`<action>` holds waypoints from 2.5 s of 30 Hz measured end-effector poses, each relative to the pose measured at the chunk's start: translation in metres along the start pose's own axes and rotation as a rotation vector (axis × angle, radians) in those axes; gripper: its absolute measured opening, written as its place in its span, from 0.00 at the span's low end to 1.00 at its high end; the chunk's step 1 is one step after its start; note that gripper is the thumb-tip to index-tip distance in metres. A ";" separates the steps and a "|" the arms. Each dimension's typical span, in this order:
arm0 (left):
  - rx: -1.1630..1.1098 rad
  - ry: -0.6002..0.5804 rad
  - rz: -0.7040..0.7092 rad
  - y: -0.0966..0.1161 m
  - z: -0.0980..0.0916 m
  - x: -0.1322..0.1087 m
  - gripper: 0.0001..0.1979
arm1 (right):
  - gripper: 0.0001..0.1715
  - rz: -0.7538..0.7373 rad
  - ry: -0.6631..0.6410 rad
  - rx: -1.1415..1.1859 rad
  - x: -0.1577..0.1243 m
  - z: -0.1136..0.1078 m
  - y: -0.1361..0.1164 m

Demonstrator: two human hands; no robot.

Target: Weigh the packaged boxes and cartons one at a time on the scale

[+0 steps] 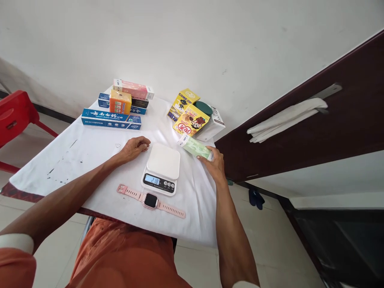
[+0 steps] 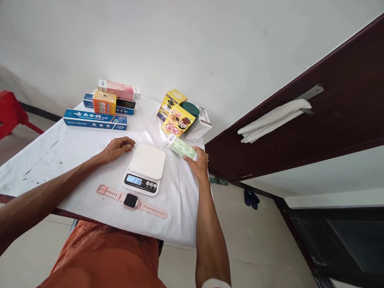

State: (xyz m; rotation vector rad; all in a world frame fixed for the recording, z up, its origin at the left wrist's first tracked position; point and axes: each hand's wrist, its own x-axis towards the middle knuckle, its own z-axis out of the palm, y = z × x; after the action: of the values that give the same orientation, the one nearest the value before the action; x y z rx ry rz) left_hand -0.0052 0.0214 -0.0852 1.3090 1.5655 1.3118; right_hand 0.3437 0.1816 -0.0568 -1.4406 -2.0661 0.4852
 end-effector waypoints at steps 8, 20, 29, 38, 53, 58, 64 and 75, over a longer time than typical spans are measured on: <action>-0.021 0.012 0.013 -0.007 0.001 0.001 0.12 | 0.35 -0.101 -0.017 -0.136 0.050 0.024 0.038; 0.278 0.258 0.214 0.007 -0.032 0.003 0.13 | 0.25 -0.480 0.104 -0.039 -0.004 0.052 -0.063; 0.725 0.610 -0.031 0.023 -0.113 0.053 0.42 | 0.27 0.054 0.074 0.341 -0.070 0.045 -0.054; 1.188 0.129 -0.321 0.029 -0.137 0.011 0.36 | 0.24 0.069 -0.041 0.413 -0.077 0.034 -0.042; 0.977 0.183 0.075 0.100 -0.080 -0.069 0.28 | 0.17 -0.003 -0.021 0.527 -0.072 0.030 -0.047; 0.983 -0.070 0.189 0.111 -0.028 -0.046 0.24 | 0.19 0.081 0.027 0.627 -0.066 0.028 -0.044; 1.060 -0.273 0.178 0.106 0.008 -0.033 0.23 | 0.20 0.122 0.124 0.708 -0.063 0.023 -0.041; 0.843 0.024 0.438 0.149 -0.024 -0.031 0.36 | 0.22 0.129 0.114 0.754 -0.062 0.025 -0.040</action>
State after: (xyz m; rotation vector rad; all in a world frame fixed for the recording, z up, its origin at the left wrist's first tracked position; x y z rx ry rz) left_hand 0.0180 -0.0181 0.0614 2.2514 2.0214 0.8987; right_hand 0.3149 0.1104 -0.0674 -1.0980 -1.4527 1.0669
